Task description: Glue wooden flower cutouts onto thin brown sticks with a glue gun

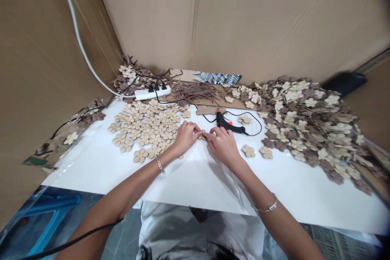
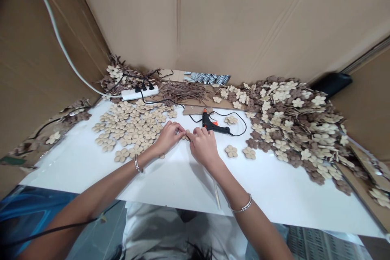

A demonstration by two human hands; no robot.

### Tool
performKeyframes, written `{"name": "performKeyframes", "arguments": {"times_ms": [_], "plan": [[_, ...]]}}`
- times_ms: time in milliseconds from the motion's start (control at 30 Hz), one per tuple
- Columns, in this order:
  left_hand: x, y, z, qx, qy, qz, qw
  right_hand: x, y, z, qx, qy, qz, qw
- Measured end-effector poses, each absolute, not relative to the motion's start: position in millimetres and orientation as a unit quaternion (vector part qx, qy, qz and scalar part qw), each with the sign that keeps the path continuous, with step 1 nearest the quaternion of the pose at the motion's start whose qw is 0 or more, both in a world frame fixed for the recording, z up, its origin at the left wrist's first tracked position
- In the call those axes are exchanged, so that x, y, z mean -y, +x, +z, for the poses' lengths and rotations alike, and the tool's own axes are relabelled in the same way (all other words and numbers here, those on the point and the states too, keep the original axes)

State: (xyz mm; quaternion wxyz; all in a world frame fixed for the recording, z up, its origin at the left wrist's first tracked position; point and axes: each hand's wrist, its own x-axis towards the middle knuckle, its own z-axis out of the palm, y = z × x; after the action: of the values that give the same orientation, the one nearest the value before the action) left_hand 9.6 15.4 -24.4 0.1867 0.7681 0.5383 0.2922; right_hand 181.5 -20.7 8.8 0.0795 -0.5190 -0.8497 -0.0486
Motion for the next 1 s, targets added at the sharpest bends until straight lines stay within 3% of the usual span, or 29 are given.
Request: {"name": "performKeyframes", "arguments": {"times_ms": [133, 767, 1000], "plan": [[-15.6, 9.7, -25.6, -0.538, 0.763, 0.303, 0.189, 18.8, 183.1, 6.1, 0.846, -0.519, -0.033, 0.115], [-16.4, 9.3, -25.8, -0.546, 0.758, 0.293, 0.201, 18.2, 183.1, 5.9, 0.839, -0.539, 0.014, 0.067], [-18.4, 7.8, -27.0, -0.537, 0.754, 0.309, 0.220, 9.7, 188.2, 7.5, 0.827, -0.534, 0.056, 0.164]]}}
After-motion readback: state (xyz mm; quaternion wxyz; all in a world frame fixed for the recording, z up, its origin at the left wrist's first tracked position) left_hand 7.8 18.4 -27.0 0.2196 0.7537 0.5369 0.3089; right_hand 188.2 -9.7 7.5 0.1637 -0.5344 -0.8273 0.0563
